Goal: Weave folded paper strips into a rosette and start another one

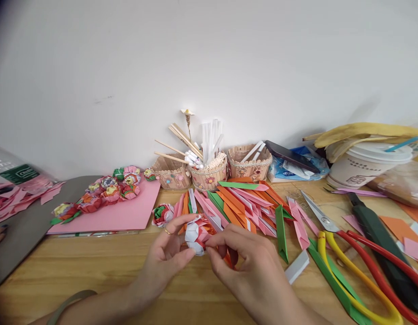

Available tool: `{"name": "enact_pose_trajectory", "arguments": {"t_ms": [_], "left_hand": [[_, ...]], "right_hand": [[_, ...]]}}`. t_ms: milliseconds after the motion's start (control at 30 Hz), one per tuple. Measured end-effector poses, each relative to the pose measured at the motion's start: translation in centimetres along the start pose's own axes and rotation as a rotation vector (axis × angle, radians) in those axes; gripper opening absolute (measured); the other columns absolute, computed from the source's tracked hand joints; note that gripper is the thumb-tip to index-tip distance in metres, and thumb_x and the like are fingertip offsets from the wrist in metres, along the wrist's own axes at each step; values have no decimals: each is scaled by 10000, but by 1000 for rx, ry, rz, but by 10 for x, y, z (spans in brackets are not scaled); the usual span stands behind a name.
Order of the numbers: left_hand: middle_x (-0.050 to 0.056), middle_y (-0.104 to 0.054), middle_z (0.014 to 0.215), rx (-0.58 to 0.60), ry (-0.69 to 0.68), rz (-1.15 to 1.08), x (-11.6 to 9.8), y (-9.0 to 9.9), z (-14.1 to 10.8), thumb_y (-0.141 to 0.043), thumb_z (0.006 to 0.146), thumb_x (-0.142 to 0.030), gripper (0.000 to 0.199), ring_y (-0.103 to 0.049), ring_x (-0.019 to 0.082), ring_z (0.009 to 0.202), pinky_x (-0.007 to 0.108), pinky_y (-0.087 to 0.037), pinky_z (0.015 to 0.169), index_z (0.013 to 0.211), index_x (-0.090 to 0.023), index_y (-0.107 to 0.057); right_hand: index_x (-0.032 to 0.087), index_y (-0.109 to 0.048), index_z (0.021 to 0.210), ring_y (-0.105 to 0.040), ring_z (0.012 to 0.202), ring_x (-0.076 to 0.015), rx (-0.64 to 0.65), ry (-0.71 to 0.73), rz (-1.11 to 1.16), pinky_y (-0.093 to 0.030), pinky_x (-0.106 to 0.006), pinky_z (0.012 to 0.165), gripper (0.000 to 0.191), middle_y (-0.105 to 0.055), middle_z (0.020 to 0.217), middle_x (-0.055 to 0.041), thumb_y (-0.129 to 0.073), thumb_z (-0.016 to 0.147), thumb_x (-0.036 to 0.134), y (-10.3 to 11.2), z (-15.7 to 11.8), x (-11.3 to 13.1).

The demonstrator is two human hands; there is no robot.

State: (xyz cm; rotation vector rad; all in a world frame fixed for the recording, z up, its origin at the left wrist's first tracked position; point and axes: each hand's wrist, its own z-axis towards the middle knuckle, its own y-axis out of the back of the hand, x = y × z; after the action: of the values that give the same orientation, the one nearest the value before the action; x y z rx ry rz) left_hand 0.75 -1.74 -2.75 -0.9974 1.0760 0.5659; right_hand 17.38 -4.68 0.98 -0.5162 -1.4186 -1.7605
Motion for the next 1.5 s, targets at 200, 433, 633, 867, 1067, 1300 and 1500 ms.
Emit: {"name": "enact_pose_trajectory", "arguments": {"t_ms": [200,433,633,867,1067,1300,1500], "left_hand": [[15,-641,1002,-35,-15,1,1,0,1,-618,756,-148,379,-574,136,942,262,-451,829,1102,-264,-513],[18,-615,974,-70,-1,-7,1,0,1,-608,771,-169,366,-553,137,929,270,-446,812,1103,-256,-483],[18,-592,1026,-79,5,-46,1,1,0,-619,763,-193,360,-546,145,944,277,-452,815,1089,-266,-483],[17,-553,1087,-33,-8,-76,0,1,0,-599,780,-182,387,-543,143,961,262,-463,800,1130,-288,-473],[35,-453,1226,31,-94,11,2,2,0,-640,743,-173,404,-478,177,1066,311,-408,896,1107,-287,-509],[26,-397,1263,29,-164,171,2,2,-4,-584,780,-137,384,-490,172,1065,301,-444,865,1093,-341,-497],[25,-365,1259,16,-199,317,4,4,-7,-562,788,-105,400,-487,176,1072,303,-452,872,1092,-358,-502]], "right_hand": [[199,-658,831,-546,504,-107,-101,54,-31,-414,-197,423,141,-620,626,-8,-520,807,183,-1,-1,0],[235,-669,952,-610,575,-131,-129,254,-114,-487,-225,489,255,-677,732,-32,-501,798,122,-3,-6,0],[260,-654,1015,-635,631,-139,-117,265,-105,-511,-225,524,312,-685,788,-33,-503,794,100,-2,-7,0],[265,-678,935,-610,559,-129,-183,182,7,-479,-201,449,260,-670,686,-24,-491,807,137,7,-3,7],[235,-682,870,-600,550,-118,-100,135,87,-457,-187,438,190,-676,690,-19,-517,805,166,5,-2,8],[241,-677,898,-582,563,-138,-24,9,58,-433,-228,468,189,-666,693,-21,-500,832,226,0,-2,1],[223,-659,814,-555,537,-122,-17,14,33,-407,-215,446,173,-654,687,-20,-487,835,212,-1,-2,1]]}}
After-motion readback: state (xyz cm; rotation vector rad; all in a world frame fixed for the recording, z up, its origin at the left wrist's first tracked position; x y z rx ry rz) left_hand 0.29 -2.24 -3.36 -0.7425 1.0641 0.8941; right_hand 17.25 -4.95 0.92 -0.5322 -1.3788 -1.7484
